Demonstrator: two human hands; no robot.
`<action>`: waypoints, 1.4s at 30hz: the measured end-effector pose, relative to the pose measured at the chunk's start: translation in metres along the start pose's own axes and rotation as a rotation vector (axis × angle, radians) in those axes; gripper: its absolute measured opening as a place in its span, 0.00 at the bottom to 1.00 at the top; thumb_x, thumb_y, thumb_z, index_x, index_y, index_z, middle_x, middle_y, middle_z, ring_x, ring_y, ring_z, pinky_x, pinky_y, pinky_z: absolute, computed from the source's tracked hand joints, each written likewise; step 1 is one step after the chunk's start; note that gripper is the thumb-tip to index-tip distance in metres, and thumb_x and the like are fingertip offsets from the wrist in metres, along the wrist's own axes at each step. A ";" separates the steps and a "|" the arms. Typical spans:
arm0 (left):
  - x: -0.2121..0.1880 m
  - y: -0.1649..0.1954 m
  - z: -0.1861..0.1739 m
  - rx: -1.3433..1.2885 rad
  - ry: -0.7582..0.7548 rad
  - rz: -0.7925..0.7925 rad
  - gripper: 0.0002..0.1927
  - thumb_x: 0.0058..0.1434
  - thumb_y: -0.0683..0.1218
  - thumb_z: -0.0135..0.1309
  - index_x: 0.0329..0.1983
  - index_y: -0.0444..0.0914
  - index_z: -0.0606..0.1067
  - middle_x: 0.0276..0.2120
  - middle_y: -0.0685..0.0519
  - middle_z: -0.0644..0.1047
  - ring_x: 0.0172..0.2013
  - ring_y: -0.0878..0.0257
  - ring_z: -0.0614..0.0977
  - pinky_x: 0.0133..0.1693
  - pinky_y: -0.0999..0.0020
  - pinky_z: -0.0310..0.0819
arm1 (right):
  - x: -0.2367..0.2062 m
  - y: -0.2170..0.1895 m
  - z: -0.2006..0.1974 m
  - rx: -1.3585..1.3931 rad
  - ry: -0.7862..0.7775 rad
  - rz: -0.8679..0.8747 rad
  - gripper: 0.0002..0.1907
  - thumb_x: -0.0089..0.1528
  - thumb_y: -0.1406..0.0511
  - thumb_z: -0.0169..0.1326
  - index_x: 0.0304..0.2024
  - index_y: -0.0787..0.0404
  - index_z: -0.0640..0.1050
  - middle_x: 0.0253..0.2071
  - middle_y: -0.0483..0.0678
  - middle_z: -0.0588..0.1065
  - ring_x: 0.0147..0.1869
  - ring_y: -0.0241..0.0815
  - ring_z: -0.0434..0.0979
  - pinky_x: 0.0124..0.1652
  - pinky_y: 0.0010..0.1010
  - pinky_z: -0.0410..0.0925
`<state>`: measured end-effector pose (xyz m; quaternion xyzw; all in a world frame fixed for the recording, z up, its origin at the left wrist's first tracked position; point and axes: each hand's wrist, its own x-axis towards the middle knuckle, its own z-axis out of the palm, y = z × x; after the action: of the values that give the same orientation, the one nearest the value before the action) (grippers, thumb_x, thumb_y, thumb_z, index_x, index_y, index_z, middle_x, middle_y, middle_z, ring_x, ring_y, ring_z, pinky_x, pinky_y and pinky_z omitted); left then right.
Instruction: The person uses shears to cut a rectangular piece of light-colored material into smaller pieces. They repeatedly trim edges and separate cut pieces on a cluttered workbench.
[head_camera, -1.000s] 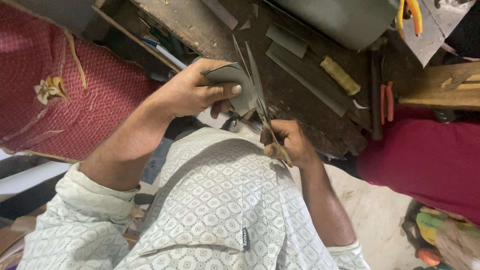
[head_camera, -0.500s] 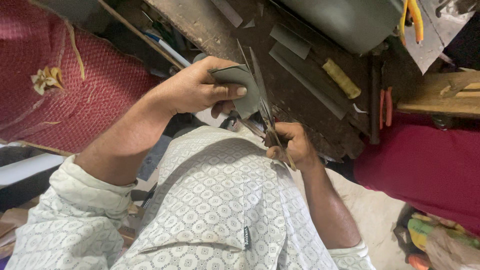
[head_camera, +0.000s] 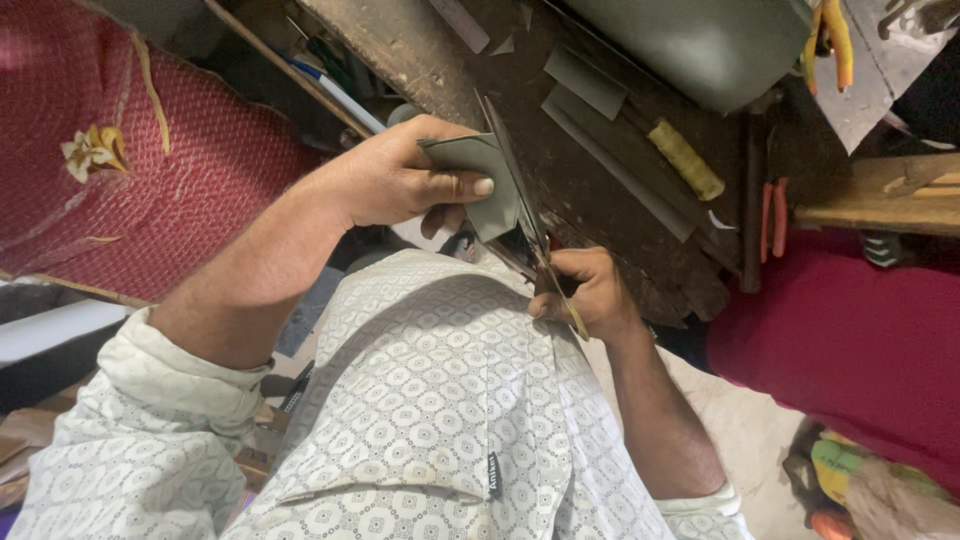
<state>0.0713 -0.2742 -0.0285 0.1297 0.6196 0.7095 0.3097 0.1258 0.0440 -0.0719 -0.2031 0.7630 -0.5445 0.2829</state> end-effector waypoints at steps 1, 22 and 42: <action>0.000 0.001 0.000 -0.004 0.001 -0.021 0.14 0.65 0.50 0.56 0.47 0.35 0.79 0.30 0.54 0.82 0.22 0.69 0.79 0.21 0.73 0.76 | 0.000 -0.001 0.000 -0.004 -0.003 -0.016 0.26 0.52 0.46 0.70 0.24 0.60 0.77 0.22 0.38 0.72 0.26 0.28 0.70 0.25 0.24 0.60; 0.010 -0.007 0.008 0.018 -0.070 -0.168 0.14 0.65 0.50 0.57 0.47 0.36 0.80 0.21 0.53 0.78 0.18 0.70 0.77 0.20 0.73 0.73 | -0.001 0.007 0.002 -0.009 0.042 0.039 0.33 0.48 0.40 0.68 0.29 0.63 0.79 0.25 0.39 0.73 0.30 0.30 0.73 0.30 0.26 0.66; 0.017 -0.003 0.029 0.119 -0.061 -0.172 0.11 0.67 0.46 0.55 0.47 0.35 0.78 0.23 0.54 0.79 0.20 0.68 0.78 0.21 0.74 0.74 | 0.037 -0.042 0.012 0.450 0.216 -0.111 0.13 0.64 0.60 0.65 0.39 0.64 0.79 0.34 0.48 0.80 0.35 0.38 0.80 0.38 0.32 0.76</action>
<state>0.0754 -0.2403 -0.0289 0.1155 0.6597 0.6382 0.3798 0.1054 -0.0010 -0.0427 -0.1174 0.6362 -0.7338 0.2074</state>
